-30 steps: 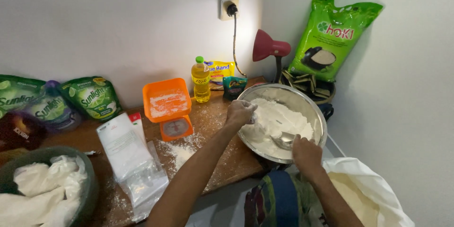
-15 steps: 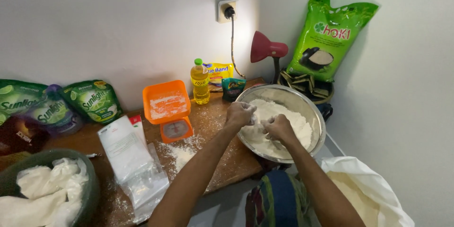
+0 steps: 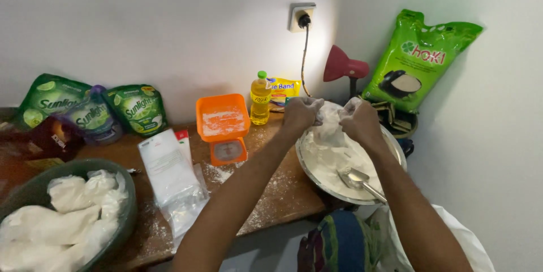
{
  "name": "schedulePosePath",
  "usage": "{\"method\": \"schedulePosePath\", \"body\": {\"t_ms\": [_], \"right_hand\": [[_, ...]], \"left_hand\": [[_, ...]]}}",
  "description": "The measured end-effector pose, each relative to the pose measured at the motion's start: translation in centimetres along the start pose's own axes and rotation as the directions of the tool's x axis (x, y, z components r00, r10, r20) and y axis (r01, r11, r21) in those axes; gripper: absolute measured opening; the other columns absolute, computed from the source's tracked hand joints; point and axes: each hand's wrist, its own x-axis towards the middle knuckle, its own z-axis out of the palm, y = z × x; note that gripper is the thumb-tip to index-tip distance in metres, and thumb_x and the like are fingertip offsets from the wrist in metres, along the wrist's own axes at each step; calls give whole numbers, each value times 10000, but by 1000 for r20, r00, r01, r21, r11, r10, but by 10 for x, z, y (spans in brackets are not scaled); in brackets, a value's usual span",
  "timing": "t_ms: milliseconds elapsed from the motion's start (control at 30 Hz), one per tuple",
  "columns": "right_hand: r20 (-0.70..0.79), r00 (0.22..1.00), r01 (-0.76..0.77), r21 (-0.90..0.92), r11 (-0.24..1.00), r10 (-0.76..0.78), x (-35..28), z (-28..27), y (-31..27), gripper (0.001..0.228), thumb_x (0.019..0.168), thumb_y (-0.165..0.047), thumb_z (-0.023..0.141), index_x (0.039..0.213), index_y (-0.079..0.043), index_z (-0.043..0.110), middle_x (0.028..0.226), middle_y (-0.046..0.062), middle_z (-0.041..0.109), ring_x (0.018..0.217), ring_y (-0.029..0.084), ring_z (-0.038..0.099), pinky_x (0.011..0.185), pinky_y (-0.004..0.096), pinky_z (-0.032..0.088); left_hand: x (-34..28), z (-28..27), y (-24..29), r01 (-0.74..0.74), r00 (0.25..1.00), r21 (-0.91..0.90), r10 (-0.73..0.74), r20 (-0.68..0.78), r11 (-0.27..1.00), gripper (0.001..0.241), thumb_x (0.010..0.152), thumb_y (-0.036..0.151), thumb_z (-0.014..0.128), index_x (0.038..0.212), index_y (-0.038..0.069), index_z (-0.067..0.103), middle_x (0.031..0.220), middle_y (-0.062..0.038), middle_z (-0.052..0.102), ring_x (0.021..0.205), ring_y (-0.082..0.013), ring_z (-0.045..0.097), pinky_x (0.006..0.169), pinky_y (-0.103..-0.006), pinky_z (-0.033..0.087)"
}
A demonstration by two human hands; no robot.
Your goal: Measuring flour on a scale, mixing it with water in a bowl to create dough, and portioning the dough into bags.
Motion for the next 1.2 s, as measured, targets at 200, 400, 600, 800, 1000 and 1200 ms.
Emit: {"method": "schedulePosePath", "body": {"t_ms": [200, 400, 600, 800, 1000, 1200], "right_hand": [[-8, 996, 84, -26, 996, -84, 33, 9, -77, 180, 861, -225, 686, 962, -87, 743, 639, 120, 706, 758, 335, 758, 773, 430, 566], [20, 971, 232, 144, 962, -237, 71, 63, -152, 148, 897, -214, 674, 936, -93, 749, 621, 57, 693, 662, 229, 741, 773, 340, 551], [169, 950, 173, 420, 891, -264, 95, 141, -190, 150, 932, -100, 651, 957, 46, 674, 664, 161, 666, 529, 154, 631, 468, 242, 515], [237, 944, 130, 379, 916, -232, 105, 194, -198, 115, 916, -110, 651, 894, -4, 689, 619, 131, 675, 469, 159, 631, 437, 269, 518], [240, 946, 170, 207, 963, -219, 108, 208, -197, 125, 903, -143, 656, 853, -51, 724, 652, 122, 711, 545, 209, 700, 532, 317, 560], [241, 955, 127, 182, 975, -170, 113, 221, -193, 104, 927, -82, 655, 893, -22, 733, 683, 146, 724, 557, 216, 703, 551, 309, 573]], "left_hand": [[-3, -70, 69, -83, 993, -168, 69, -91, 982, 386, 917, 168, 707, 1128, -152, 666, 713, -293, 696, 588, -286, 742, 533, -306, 668], [2, -160, 98, -153, 961, -137, 115, -253, 979, 355, 909, 168, 731, 1066, -145, 677, 657, -275, 684, 542, -280, 737, 539, -324, 680], [10, -228, 88, -93, 935, -288, -16, -353, 953, 356, 962, 104, 666, 1136, -202, 611, 736, -248, 673, 619, -280, 752, 596, -405, 701], [34, -263, 49, -29, 912, -348, -117, -392, 937, 390, 994, 97, 641, 1204, -221, 564, 809, -240, 676, 718, -275, 756, 715, -495, 683], [60, -272, 16, 13, 928, -418, -166, -333, 908, 429, 1015, 94, 614, 1281, -223, 502, 1166, -432, 618, 1046, -485, 674, 818, -577, 647], [48, -261, 17, 81, 925, -449, -235, -298, 890, 495, 1034, 113, 579, 1385, -190, 404, 1299, -451, 545, 1135, -473, 645, 877, -579, 619]]}}
